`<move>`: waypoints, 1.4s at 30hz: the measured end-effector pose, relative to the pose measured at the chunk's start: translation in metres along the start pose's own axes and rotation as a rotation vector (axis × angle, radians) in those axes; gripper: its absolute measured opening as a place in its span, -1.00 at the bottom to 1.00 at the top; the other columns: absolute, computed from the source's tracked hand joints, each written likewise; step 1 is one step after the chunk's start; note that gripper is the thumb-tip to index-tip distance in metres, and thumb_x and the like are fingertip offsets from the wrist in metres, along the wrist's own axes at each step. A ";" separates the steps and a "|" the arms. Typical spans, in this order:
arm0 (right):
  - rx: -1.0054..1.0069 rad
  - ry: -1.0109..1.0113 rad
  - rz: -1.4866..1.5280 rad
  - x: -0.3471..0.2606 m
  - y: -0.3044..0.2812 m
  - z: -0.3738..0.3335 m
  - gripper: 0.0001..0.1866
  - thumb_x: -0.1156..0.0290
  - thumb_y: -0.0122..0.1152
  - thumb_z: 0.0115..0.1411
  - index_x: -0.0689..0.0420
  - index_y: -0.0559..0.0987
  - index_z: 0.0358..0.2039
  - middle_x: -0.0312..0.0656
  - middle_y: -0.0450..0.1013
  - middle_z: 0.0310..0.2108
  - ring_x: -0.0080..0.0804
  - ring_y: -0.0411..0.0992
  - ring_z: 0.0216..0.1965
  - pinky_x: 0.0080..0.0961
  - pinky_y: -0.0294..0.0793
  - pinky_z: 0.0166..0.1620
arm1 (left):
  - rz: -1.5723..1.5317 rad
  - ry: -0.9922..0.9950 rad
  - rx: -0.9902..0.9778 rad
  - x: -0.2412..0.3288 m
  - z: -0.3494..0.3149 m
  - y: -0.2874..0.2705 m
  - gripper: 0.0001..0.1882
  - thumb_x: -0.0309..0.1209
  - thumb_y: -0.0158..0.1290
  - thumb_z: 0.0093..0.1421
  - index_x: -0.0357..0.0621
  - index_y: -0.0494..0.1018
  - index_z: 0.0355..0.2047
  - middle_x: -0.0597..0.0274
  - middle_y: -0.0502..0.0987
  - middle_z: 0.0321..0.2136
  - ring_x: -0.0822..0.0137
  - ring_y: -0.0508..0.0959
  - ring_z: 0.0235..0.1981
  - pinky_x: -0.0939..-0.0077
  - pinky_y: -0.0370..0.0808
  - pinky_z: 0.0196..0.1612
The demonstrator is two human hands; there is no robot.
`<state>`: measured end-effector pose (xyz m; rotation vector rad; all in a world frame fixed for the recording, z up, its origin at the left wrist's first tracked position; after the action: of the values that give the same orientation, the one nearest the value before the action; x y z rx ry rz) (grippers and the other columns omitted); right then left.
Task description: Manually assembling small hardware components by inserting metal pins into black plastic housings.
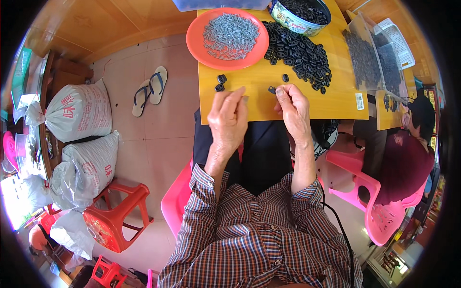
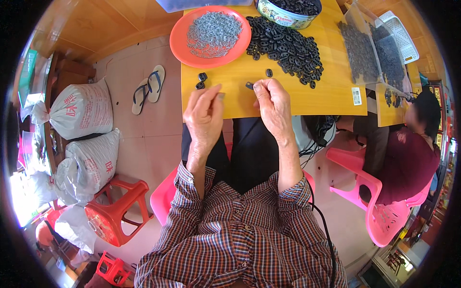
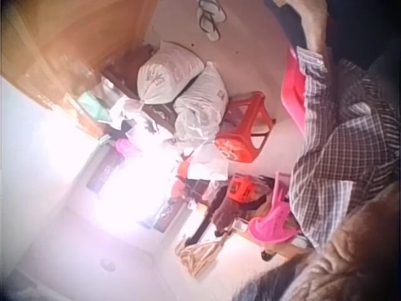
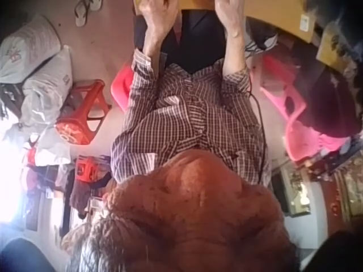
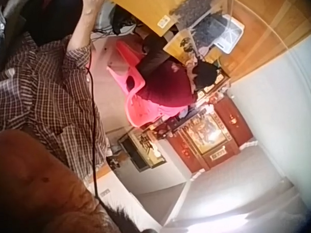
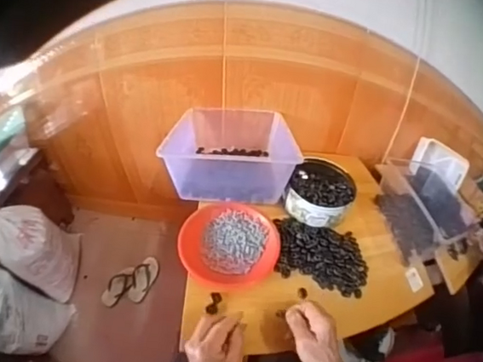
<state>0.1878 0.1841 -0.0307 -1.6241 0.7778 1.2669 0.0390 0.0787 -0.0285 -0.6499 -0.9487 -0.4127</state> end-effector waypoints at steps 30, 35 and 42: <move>-0.127 -0.200 0.051 -0.012 0.003 -0.019 -0.93 0.53 0.18 0.22 0.27 0.50 -0.37 -0.38 0.36 -0.44 -0.70 0.34 -0.50 -0.75 0.35 -0.44 | -0.665 -0.574 -0.388 -0.003 -0.006 0.031 -0.81 -0.44 0.10 0.23 -0.37 0.52 -0.26 0.30 0.55 -0.57 0.58 0.52 -0.55 0.72 0.46 -0.49; -0.088 -0.169 0.047 -0.012 0.005 -0.019 -0.93 0.53 0.17 0.23 0.27 0.51 -0.36 -0.38 0.36 -0.45 -0.73 0.33 -0.51 -0.73 0.35 -0.48 | -0.617 -0.622 -0.421 -0.008 -0.006 0.034 -0.82 -0.42 0.10 0.24 -0.34 0.51 -0.29 0.34 0.52 -0.58 0.59 0.46 -0.59 0.72 0.41 -0.52; -0.031 -0.026 0.168 -0.004 0.010 -0.021 -0.93 0.54 0.23 0.19 0.26 0.52 -0.38 -0.36 0.44 -0.46 -0.74 0.36 -0.51 -0.73 0.36 -0.46 | -0.705 -0.633 -0.315 -0.008 -0.006 0.039 -0.80 -0.40 0.10 0.25 -0.35 0.51 -0.28 0.32 0.53 -0.53 0.58 0.47 -0.57 0.71 0.42 -0.50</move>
<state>0.1859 0.1609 -0.0281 -1.5898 0.8976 1.4219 0.0608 0.1039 -0.0504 -0.7342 -1.7462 -1.0319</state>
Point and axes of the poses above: each hand's wrist, its own z-axis towards the middle knuckle, its own y-axis out of the palm, x = y × z, the point moved 5 cm from there along z, towards the middle knuckle
